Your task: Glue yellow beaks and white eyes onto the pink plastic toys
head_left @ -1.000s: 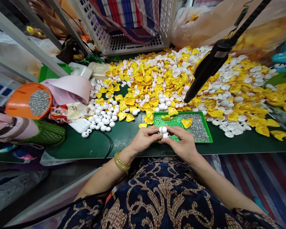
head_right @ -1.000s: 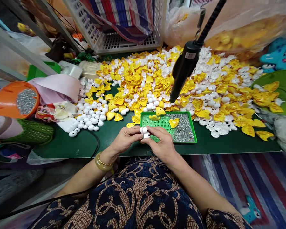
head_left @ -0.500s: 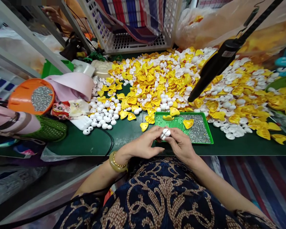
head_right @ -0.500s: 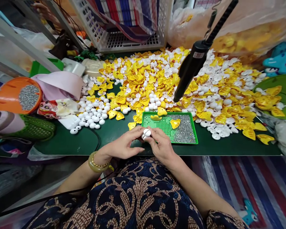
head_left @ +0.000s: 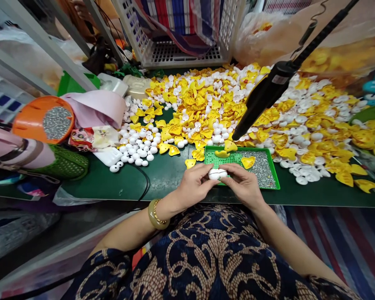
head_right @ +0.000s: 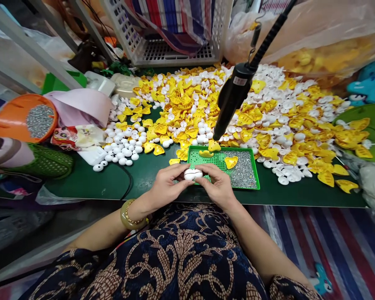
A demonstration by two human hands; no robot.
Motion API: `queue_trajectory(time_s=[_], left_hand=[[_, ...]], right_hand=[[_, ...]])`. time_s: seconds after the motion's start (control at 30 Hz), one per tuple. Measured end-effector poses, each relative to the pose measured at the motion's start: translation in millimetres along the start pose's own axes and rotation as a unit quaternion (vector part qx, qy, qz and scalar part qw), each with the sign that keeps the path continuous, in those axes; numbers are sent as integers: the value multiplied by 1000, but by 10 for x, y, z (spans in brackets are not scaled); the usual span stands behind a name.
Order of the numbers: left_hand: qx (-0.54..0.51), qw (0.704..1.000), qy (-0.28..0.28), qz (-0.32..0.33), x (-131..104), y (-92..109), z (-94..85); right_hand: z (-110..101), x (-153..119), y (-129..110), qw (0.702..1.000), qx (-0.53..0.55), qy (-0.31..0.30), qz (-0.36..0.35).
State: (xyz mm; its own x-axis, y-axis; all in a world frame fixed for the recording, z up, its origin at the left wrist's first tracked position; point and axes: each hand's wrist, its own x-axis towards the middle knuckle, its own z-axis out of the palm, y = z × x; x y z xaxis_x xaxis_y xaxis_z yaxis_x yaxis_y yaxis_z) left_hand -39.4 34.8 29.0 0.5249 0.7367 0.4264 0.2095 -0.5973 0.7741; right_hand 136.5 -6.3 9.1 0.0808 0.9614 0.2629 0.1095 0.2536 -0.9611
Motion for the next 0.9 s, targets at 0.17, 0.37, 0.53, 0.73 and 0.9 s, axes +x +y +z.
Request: queue_trajectory(time_s=[0.17,0.37,0.53,0.73,0.9], left_hand=[[61,991,26,118,-10,15,1],[70,991,7,111,-37,35,3],[52,998,-41,3,-87,-43,-29],[176,949,-162,-205,-7,-448,-701],[499,818,8,-287,177,-702,-1384]], right_hand=[[-16,-9,-50,1000,6,9,28],[42,-20,-7,999,15,23,30],[182,-38,160,996,36,-7,78],[-288,39,426,959,-272,75,-19],[-751,111,696,843,-537,35,2]])
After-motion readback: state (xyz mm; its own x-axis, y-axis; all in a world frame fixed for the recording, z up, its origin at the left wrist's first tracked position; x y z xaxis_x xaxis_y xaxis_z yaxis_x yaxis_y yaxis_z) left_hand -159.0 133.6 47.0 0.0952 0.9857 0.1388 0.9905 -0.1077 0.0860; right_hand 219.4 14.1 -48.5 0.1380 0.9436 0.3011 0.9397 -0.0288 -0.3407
